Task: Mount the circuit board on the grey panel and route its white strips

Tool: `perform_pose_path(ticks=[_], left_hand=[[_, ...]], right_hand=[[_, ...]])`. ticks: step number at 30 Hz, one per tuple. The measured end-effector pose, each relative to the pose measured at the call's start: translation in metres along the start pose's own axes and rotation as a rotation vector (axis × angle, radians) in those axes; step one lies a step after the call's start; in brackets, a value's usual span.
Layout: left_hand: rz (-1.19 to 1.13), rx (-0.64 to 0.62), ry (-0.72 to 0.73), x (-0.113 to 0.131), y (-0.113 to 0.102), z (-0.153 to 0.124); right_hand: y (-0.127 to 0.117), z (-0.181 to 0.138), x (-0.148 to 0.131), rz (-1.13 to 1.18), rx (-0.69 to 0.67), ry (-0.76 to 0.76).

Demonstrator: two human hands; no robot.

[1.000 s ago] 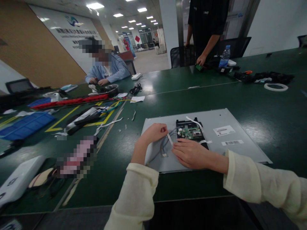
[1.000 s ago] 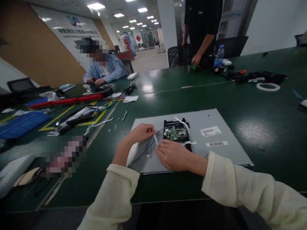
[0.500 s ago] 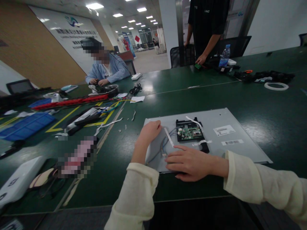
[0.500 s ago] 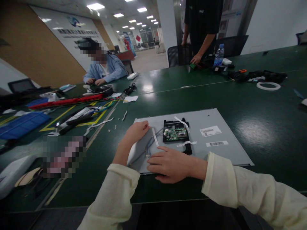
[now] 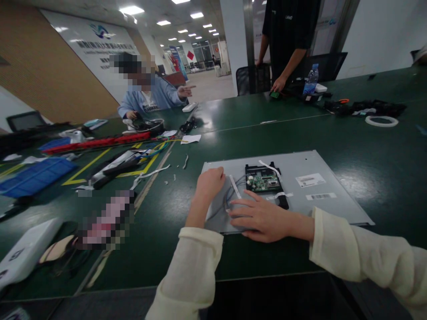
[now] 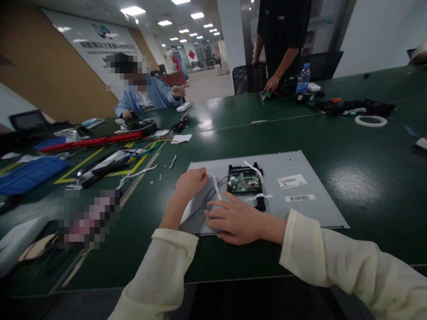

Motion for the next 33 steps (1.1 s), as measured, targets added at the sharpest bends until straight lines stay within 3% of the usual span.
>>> perform_pose_path(ticks=[10, 17, 26, 33], left_hand=[[-0.005, 0.037, -0.041, 0.004, -0.004, -0.002], [-0.006, 0.002, -0.032, 0.007, -0.007, -0.002], [-0.048, -0.016, 0.019, 0.008, -0.005, -0.003], [-0.049, -0.032, 0.028, 0.011, -0.004, -0.003]], right_hand=[[-0.01, -0.001, 0.033, -0.097, 0.092, 0.179], [-0.023, -0.017, 0.075, -0.19, 0.192, 0.346], [-0.046, -0.059, 0.137, -0.333, 0.283, 0.615], [-0.066, -0.109, 0.181, -0.486, 0.369, 0.923]])
Point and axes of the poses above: each hand's wrist, its own z-axis towards the middle knuckle, its own y-axis out of the palm, x = y × z, the point moved 3 cm from there along z, towards the middle knuckle, and after that the axes turned 11 degrees about z, right-handed, at the moved point
